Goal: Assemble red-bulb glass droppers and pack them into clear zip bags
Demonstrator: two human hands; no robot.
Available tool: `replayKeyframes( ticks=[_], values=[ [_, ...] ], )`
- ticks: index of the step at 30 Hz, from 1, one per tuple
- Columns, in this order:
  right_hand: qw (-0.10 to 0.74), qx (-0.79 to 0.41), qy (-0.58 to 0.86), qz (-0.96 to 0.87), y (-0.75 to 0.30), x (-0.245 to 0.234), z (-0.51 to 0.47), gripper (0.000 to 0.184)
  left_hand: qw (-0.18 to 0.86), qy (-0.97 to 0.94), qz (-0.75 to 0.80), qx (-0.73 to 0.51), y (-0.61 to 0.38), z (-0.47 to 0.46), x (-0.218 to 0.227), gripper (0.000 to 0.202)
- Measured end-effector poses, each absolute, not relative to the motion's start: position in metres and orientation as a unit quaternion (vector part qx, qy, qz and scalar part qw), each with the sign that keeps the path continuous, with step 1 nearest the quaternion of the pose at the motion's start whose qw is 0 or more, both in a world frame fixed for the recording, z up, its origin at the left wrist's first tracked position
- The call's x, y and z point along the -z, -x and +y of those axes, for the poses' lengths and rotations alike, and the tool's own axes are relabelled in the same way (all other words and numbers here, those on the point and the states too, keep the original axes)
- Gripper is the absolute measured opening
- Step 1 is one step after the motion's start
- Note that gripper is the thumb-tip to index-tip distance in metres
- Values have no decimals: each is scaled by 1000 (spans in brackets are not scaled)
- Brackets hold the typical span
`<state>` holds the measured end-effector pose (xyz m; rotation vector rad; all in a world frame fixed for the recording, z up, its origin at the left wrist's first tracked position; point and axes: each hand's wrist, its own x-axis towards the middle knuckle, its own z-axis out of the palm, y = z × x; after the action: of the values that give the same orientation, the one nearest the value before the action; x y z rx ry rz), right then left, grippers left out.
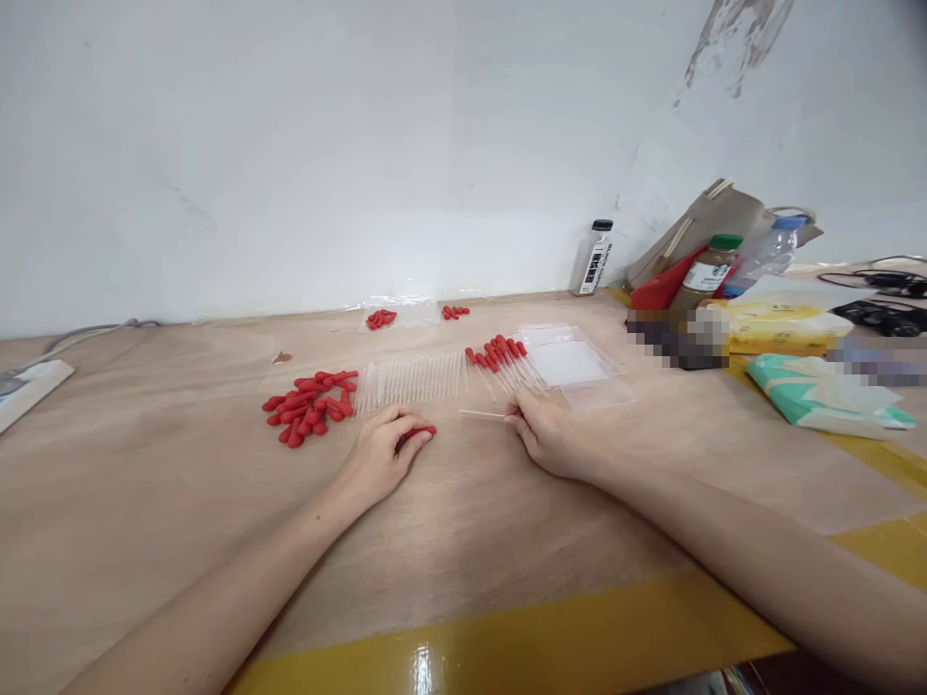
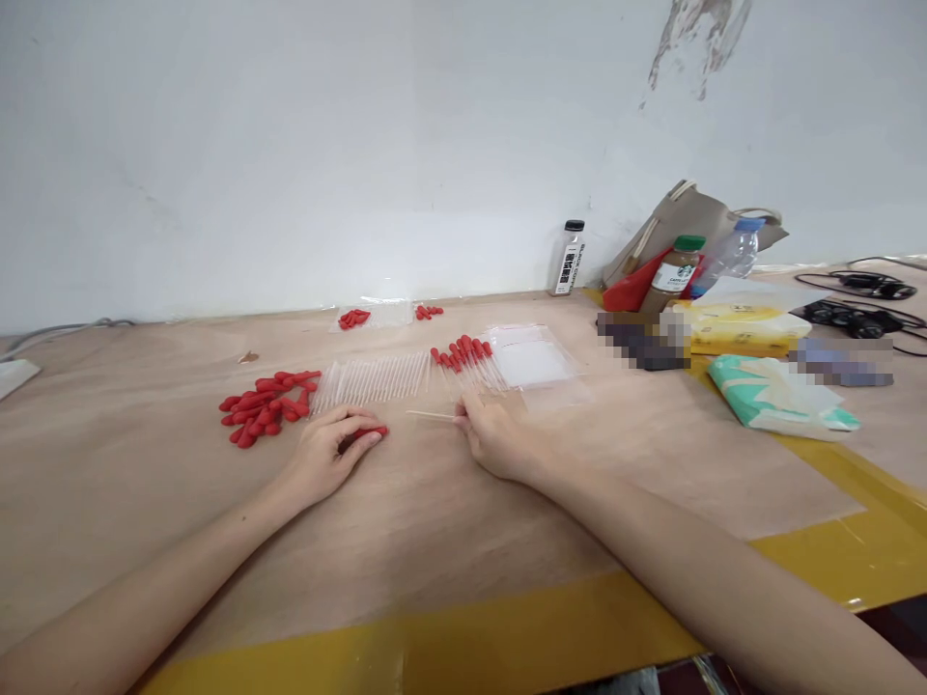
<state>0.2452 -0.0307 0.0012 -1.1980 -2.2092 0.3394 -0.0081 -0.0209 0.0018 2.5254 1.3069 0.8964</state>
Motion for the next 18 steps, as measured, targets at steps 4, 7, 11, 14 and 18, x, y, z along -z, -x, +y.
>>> replayKeyframes(
  ticks=[4, 7, 11, 14, 18],
  values=[
    [322, -152, 436, -827, -240, -2, -35, 7, 181, -810, 459, -317, 4, -26, -6, 20],
    [355, -169, 429, -814, -239, -1, -36, 8, 249, -794, 458, -312, -2, -30, -6, 21],
    [370, -198, 415, -807, -237, 4, -36, 7, 294, -788, 441, -314, -7, -32, -4, 22],
    [364, -200, 401, -816, -236, 8, -36, 16, 300, -783, 439, -323, -8, -31, -4, 21],
    [338, -189, 368, -845, -237, 8, -36, 29, 287, -783, 438, -336, -7, -31, -4, 19]
  ],
)
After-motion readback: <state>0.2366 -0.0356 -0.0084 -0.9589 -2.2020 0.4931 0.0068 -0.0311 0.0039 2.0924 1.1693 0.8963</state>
